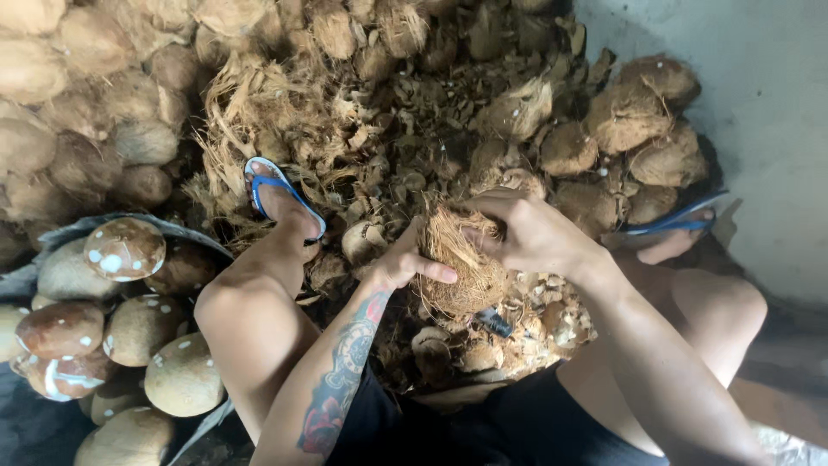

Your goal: The person uses a curved blade to shave the outer husk off a coconut and then uses their hands to pull away the remaining fibers before placing it in a bucket and draining the liquid into another container.

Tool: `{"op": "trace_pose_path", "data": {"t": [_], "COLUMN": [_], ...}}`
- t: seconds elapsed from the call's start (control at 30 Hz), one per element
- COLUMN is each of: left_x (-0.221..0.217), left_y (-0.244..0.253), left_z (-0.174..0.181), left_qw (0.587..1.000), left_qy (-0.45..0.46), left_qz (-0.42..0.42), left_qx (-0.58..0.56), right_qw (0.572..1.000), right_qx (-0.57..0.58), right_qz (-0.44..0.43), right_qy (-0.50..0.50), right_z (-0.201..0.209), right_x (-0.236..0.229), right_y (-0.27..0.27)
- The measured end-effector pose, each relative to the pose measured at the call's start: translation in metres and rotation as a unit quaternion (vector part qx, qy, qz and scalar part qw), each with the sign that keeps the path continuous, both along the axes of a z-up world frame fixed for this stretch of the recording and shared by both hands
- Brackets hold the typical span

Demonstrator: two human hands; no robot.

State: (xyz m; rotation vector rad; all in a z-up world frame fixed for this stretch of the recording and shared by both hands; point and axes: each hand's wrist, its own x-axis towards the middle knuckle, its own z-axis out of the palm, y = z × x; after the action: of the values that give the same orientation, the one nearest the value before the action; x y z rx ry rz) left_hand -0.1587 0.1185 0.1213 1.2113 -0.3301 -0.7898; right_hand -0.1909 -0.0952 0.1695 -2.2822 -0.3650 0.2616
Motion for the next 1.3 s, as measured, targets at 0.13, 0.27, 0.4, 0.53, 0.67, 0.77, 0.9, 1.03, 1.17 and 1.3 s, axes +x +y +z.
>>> {"op": "trace_pose_path", "data": {"t": [0.13, 0.27, 0.4, 0.53, 0.67, 0.77, 0.9, 1.03, 1.17, 1.3], "left_x": [0.005, 0.020, 0.015, 0.037, 0.027, 0.013, 0.012, 0.023, 0.028, 0.028], "left_y": [0.001, 0.006, 0.006, 0.018, 0.013, -0.007, -0.020, -0.016, -0.014, -0.006], "left_z": [0.000, -0.033, -0.026, -0.041, -0.034, -0.002, -0.022, -0.049, -0.094, -0.066], "left_qw": [0.997, 0.988, 0.982, 0.978, 0.978, 0.969, 0.957, 0.967, 0.960, 0.937], "left_qy": [-0.034, -0.108, -0.154, -0.160, -0.167, -0.207, -0.234, -0.144, -0.082, -0.003], "left_qz": [-0.057, -0.050, -0.001, -0.050, -0.032, 0.006, 0.068, 0.052, 0.057, -0.031], "left_qx": [0.039, -0.102, -0.111, -0.121, -0.121, -0.133, -0.158, -0.206, -0.262, -0.349], "right_qw": [0.998, 0.982, 0.965, 0.977, 0.900, 0.729, 0.547, 0.548, 0.696, 0.550], "right_qx": [-0.003, 0.071, 0.176, 0.198, 0.292, 0.421, 0.577, 0.512, 0.171, 0.487], "right_qz": [0.016, -0.067, -0.156, -0.027, -0.320, -0.538, -0.606, -0.648, -0.577, -0.544], "right_qy": [-0.056, -0.162, -0.112, -0.081, -0.049, 0.035, -0.033, -0.132, -0.391, -0.405], "right_z": [-0.014, -0.050, -0.016, 0.022, -0.009, -0.035, -0.006, -0.134, -0.106, -0.081], "right_x": [0.000, 0.009, 0.005, -0.001, 0.008, 0.033, 0.032, 0.077, 0.083, 0.081], "right_y": [-0.001, -0.002, 0.000, 0.022, 0.026, -0.004, 0.004, -0.076, -0.070, -0.092]}}
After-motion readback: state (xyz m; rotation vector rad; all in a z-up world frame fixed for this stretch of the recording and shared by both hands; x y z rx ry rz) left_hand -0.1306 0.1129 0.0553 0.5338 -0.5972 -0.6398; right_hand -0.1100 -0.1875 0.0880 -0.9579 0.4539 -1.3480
